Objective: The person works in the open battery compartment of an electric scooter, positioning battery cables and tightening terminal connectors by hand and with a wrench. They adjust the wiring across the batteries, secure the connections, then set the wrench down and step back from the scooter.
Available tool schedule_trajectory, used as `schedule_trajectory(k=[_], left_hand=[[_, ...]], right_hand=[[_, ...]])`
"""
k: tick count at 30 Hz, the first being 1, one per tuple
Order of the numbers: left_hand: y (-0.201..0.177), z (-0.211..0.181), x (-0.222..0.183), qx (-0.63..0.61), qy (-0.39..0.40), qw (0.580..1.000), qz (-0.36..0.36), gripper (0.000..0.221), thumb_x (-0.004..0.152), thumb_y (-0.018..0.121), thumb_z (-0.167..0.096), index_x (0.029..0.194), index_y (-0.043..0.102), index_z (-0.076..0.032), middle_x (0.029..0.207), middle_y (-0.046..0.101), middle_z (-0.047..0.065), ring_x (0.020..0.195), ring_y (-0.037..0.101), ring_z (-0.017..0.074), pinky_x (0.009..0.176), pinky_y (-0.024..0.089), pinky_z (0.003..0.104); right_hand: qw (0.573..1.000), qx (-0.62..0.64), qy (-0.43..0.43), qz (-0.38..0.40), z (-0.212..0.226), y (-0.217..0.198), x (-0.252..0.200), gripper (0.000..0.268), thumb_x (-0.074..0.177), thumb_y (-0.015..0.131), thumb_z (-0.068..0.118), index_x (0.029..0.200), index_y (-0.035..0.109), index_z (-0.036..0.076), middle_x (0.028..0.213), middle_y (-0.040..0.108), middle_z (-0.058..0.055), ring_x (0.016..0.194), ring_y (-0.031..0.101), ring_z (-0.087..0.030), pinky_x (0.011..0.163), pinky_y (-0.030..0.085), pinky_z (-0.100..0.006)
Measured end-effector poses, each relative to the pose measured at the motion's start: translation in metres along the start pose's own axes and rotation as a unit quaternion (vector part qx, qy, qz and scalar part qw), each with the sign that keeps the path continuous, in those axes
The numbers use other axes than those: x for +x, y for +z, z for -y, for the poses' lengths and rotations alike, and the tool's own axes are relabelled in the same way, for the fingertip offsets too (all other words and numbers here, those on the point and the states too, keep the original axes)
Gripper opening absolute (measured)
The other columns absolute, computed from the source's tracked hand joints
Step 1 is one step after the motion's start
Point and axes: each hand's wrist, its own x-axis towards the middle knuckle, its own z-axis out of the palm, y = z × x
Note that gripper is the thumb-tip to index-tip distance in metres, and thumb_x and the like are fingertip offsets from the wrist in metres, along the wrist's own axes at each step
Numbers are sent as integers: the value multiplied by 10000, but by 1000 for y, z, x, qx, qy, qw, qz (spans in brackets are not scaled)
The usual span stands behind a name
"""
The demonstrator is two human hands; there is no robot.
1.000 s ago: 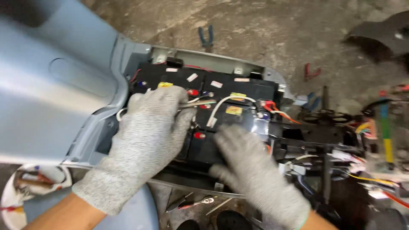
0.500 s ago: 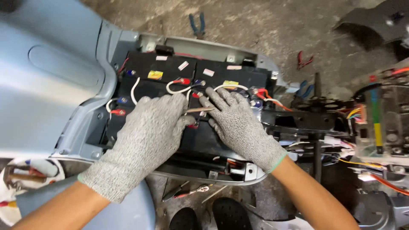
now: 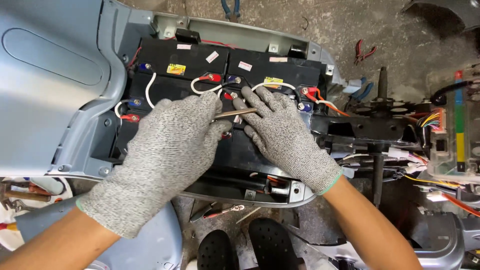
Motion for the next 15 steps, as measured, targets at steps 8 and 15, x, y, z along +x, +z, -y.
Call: schedule_trajectory(k=[8,15], left_hand=[[8,-18,-3,260,77,962,21,275,874,638,-194,1129,623,-93,969,668,114,940,662,301,840,489,459],[30,4,-7,47,207,969,-126,377,828,642,-112,1201,657,-167,1211,620,43,1183,596,272,1067,375,509]], right_hand=[[1000,12,-13,0,-7,2,0,566,963,619,315,1477,505,106,1542,469,-170,1396,436,-378,1130,337,-529],[999,38,-38,5,-13,5,-1,652,863,679,338,1449,527,96,1578,412,-178,1416,396,-388,1131,344,-545]])
